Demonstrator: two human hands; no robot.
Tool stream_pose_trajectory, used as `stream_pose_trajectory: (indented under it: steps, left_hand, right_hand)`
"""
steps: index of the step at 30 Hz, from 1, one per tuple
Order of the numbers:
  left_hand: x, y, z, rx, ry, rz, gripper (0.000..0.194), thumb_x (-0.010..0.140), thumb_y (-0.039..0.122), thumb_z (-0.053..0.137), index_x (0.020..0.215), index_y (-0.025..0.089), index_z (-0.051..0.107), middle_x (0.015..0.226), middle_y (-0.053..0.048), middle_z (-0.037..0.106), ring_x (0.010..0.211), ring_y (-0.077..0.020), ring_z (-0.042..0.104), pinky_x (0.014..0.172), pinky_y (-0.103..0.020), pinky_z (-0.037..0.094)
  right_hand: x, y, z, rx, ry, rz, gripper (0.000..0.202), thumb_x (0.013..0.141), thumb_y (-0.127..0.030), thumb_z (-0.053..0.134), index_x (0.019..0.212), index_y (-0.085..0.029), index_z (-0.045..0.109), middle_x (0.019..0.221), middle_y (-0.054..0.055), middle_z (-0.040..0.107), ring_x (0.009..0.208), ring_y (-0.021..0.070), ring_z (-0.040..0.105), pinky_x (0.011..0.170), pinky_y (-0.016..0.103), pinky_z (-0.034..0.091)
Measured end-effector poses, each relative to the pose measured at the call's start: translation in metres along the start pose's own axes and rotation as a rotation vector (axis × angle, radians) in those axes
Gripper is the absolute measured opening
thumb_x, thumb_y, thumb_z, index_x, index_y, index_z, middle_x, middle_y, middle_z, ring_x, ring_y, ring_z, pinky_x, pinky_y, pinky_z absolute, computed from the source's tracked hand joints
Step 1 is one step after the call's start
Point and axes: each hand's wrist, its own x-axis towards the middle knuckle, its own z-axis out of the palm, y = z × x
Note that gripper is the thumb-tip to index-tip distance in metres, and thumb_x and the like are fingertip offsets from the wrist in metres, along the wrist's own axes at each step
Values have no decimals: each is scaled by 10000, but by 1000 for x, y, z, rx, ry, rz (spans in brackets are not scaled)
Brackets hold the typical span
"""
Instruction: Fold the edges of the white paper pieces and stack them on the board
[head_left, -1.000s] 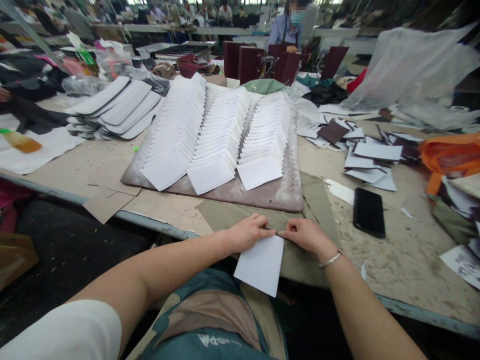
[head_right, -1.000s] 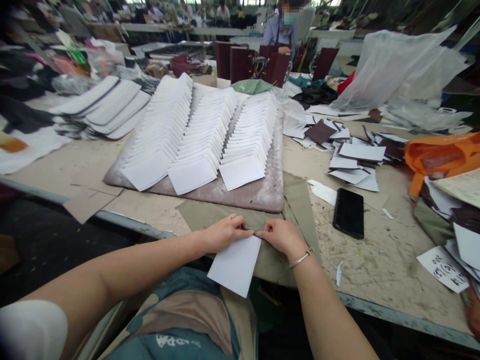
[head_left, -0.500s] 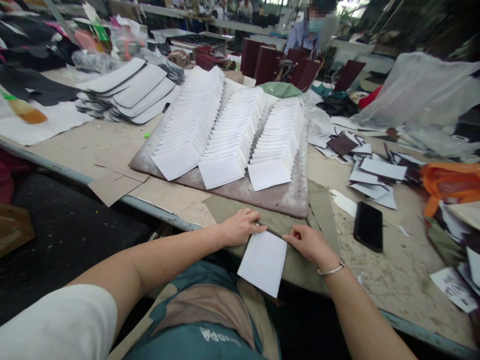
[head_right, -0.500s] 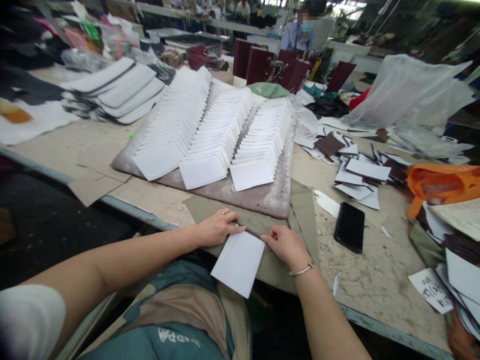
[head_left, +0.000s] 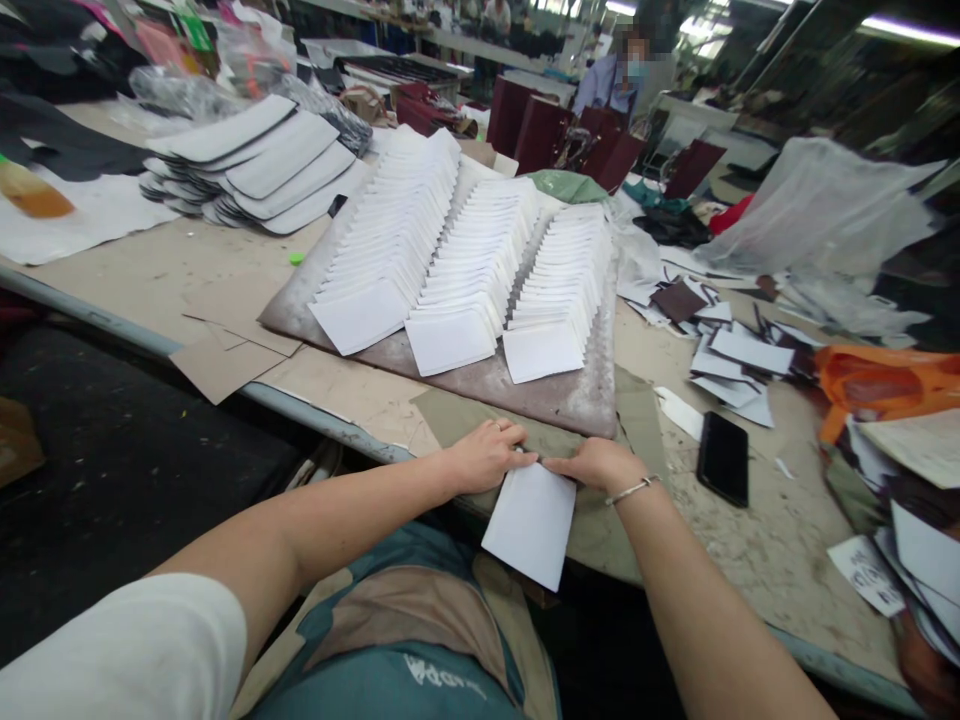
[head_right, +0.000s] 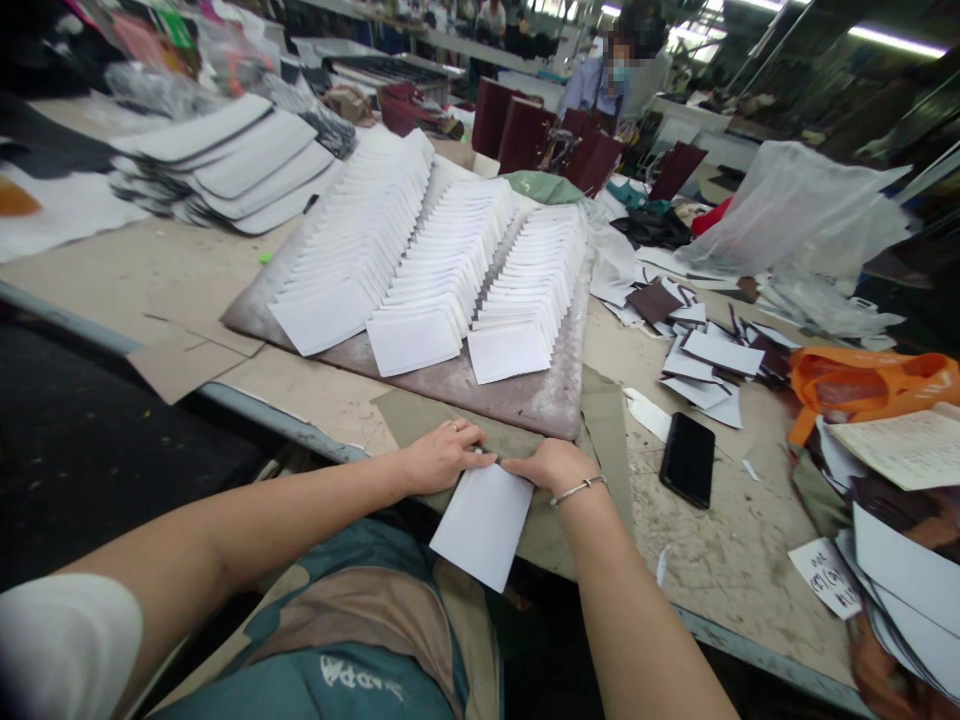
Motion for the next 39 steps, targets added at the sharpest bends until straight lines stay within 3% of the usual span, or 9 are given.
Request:
stream_pose_trajectory:
  steps: [3, 8, 14, 18, 22, 28, 34, 39]
  left_hand:
    - [0, 0, 0, -5, 10, 0, 315, 875, 201, 501, 1166, 296, 574, 1052, -71, 506, 945, -211, 431, 789, -328, 370]
    - [-1, 1, -1, -3, 17, 4, 317, 874, 214, 504, 1173, 296, 570, 1040, -74, 511, 948, -217, 430, 788, -330, 374]
    - [-2, 1, 0, -11, 20, -6, 358, 862, 168, 500, 1189, 297, 570, 1055, -77, 514, 955, -215, 440, 806, -337, 395]
    - [-2, -1, 6, -61, 53, 23, 334, 871, 150, 478, 1170, 244, 591, 1058, -83, 526, 967, -200, 463, 855, -325, 406]
    - [-1, -3, 8, -78, 83, 43, 306, 873, 141, 463, 1125, 212, 622, 1051, -81, 541, 944, -192, 482, 841, -311, 421]
    - [-1, -3, 5, -42, 74, 32, 306, 857, 125, 478, 1104, 219, 633, 1055, -74, 551, 935, -196, 476, 835, -318, 425]
    - [-1, -2, 6, -70, 62, 25, 311, 867, 132, 473, 1112, 228, 637, 1064, -81, 548, 954, -199, 473, 853, -329, 424]
    - [10, 1, 0, -219, 25, -98, 293, 866, 123, 455, 1012, 217, 691, 1014, -63, 563, 928, -176, 513, 862, -307, 430]
  right_hand:
    - [-3, -2, 2, -30, 55, 16, 704, 657, -778, 483, 844, -134, 699, 885, 182, 683, 847, 309, 643, 667, 358, 476]
    - [-4, 3, 5, 19, 32, -89, 684, 733, -764, 400, 784, -149, 697, 790, 148, 687, 790, 275, 647, 660, 332, 474]
    - [4, 0, 5, 6, -14, -54, 890, 609, -884, 383, 871, -96, 704, 822, 186, 681, 836, 309, 646, 693, 355, 482]
    - [5, -2, 7, 15, 8, -17, 918, 570, -891, 414, 912, -86, 691, 915, 211, 673, 885, 321, 636, 706, 362, 482]
    - [3, 1, 7, 84, 23, -54, 753, 591, -829, 496, 761, -118, 675, 833, 184, 674, 829, 308, 629, 661, 351, 469]
    - [-6, 17, 11, 226, -21, -86, 355, 679, -545, 645, 664, -193, 598, 578, 11, 598, 534, 152, 553, 460, 245, 372]
    - [-4, 22, 16, 310, -17, -48, 289, 651, -458, 693, 625, -194, 580, 515, -20, 536, 462, 113, 488, 418, 224, 325]
    - [-2, 19, 16, 304, 28, -14, 257, 587, -416, 733, 582, -203, 589, 551, -5, 571, 508, 141, 524, 451, 246, 349]
